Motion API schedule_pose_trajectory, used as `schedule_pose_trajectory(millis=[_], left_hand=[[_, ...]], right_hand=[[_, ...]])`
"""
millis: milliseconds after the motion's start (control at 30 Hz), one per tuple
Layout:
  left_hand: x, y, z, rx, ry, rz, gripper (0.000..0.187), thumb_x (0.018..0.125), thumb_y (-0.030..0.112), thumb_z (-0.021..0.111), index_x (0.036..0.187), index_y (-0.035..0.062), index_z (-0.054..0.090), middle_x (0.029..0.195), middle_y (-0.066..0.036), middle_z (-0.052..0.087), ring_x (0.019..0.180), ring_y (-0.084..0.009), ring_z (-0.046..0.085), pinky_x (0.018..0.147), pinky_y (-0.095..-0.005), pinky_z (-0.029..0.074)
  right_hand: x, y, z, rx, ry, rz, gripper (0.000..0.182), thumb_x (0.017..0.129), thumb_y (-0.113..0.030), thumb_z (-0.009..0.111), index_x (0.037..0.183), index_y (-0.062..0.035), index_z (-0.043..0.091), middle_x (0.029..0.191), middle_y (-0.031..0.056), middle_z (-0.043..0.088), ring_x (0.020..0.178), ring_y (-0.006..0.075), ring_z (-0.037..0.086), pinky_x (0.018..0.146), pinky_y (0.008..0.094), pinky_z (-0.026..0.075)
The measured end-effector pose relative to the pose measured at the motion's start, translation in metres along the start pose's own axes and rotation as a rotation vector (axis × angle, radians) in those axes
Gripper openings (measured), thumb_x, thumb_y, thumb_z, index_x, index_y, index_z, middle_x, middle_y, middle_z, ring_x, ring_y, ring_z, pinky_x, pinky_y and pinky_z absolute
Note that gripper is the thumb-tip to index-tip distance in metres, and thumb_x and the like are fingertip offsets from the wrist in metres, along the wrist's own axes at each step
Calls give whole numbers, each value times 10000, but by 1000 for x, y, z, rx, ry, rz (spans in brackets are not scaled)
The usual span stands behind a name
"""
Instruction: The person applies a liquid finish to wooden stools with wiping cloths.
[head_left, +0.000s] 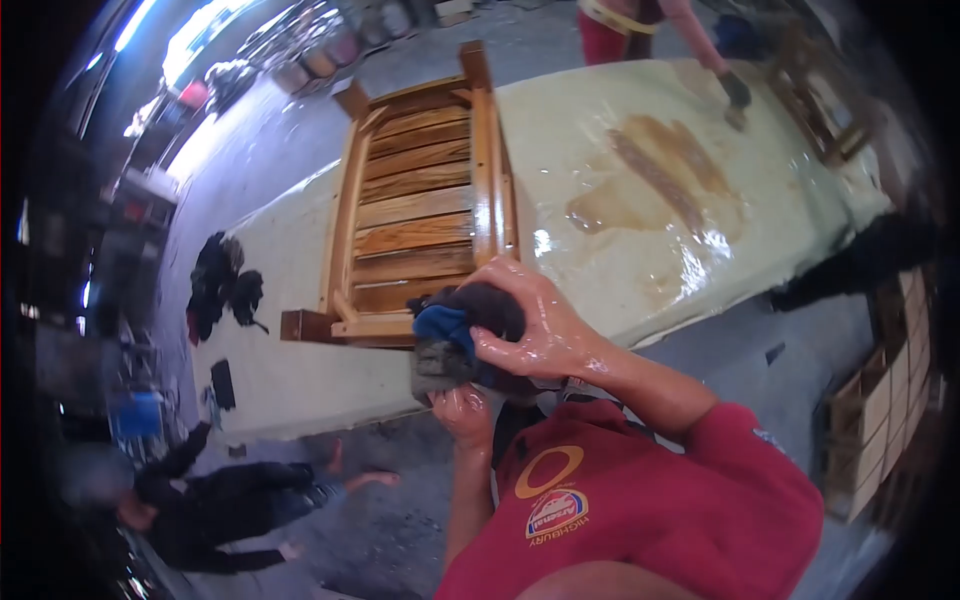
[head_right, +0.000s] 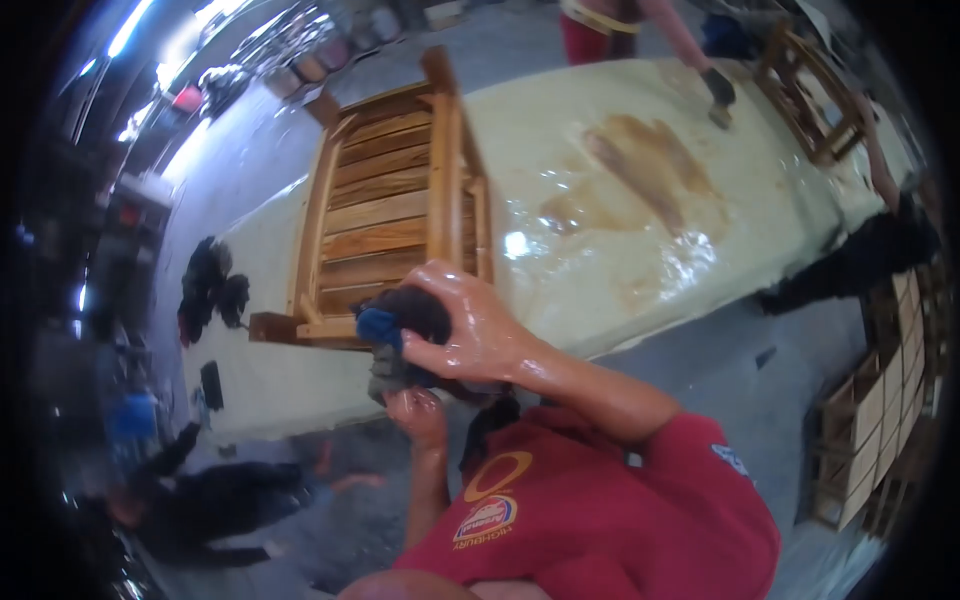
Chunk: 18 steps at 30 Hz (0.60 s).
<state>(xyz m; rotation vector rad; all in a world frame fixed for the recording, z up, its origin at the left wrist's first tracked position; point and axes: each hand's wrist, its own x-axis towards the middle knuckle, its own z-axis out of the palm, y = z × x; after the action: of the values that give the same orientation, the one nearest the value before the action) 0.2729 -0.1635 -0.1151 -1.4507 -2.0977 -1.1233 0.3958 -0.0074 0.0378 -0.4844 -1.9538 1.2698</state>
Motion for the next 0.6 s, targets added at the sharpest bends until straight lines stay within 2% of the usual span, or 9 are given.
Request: schedule_pose_trajectory(millis=[67, 133, 200, 267, 333, 433, 533, 600], left_hand=[[21, -6, -12, 24, 65, 28, 166, 884, 3, 540, 989, -75, 642, 973, -260, 654, 879, -495, 608, 828, -561, 472], [45, -26, -23, -132, 81, 26, 227, 875, 8, 568, 1075, -59, 651, 1098, -243, 654, 993, -479, 607, 867, -542, 473], [107, -28, -37, -72, -30, 274, 191, 880, 1, 558, 1042, -49, 647, 1066, -226, 649, 996, -458, 592, 872, -507, 472], [156, -51, -39, -69, -484, 331, 169, 911, 34, 536, 1030, -27, 639, 1021, -226, 635, 976, -435, 577, 890, -492, 458], [227, -40, -12, 45, -1034, 400, 227, 968, 185, 501, 1003, 0, 626, 982, -228, 618, 918, -422, 573, 897, -507, 438], [237, -76, 57, 85, -1040, 681, 408, 1001, 368, 421, 1012, 17, 628, 1024, -223, 619, 983, -410, 568, 925, -523, 422], [285, -93, 124, 243, -1065, 749, 522, 1007, 461, 337, 1056, 29, 626, 1105, -221, 617, 1097, -391, 547, 986, -489, 406], [326, -112, 188, 315, -872, 453, 532, 999, 471, 332, 1158, 42, 604, 1257, -226, 568, 1226, -383, 484, 1047, -494, 364]], right_hand=[[-1, 1, 2, -11, 26, 29, 346, 743, -91, 702, 1063, 1, 606, 965, 150, 607, 906, 273, 609, 846, 345, 475], [-5, 2, 11, 12, 50, 35, 344, 749, -88, 713, 1059, 14, 602, 980, 151, 613, 914, 265, 612, 853, 340, 472], [-9, 6, 12, 31, 60, 45, 343, 751, -79, 715, 1058, 22, 599, 990, 153, 617, 923, 262, 615, 859, 337, 471], [-8, 8, 11, 35, 53, 39, 343, 749, -61, 708, 1060, 27, 595, 997, 158, 620, 933, 265, 616, 866, 337, 471], [-9, 10, 13, 53, 64, 22, 349, 741, -42, 703, 1064, 27, 591, 992, 162, 619, 936, 271, 617, 870, 340, 471], [-9, 8, 12, 51, 69, 29, 360, 728, -15, 693, 1069, 26, 586, 989, 166, 619, 942, 282, 617, 873, 343, 471], [-5, 12, 14, 78, 108, 29, 366, 712, -6, 686, 1063, 28, 589, 990, 165, 617, 936, 294, 615, 874, 338, 468], [-4, 9, 17, 89, 142, 31, 359, 708, -6, 685, 1054, 27, 596, 990, 164, 616, 931, 297, 612, 876, 335, 467]])
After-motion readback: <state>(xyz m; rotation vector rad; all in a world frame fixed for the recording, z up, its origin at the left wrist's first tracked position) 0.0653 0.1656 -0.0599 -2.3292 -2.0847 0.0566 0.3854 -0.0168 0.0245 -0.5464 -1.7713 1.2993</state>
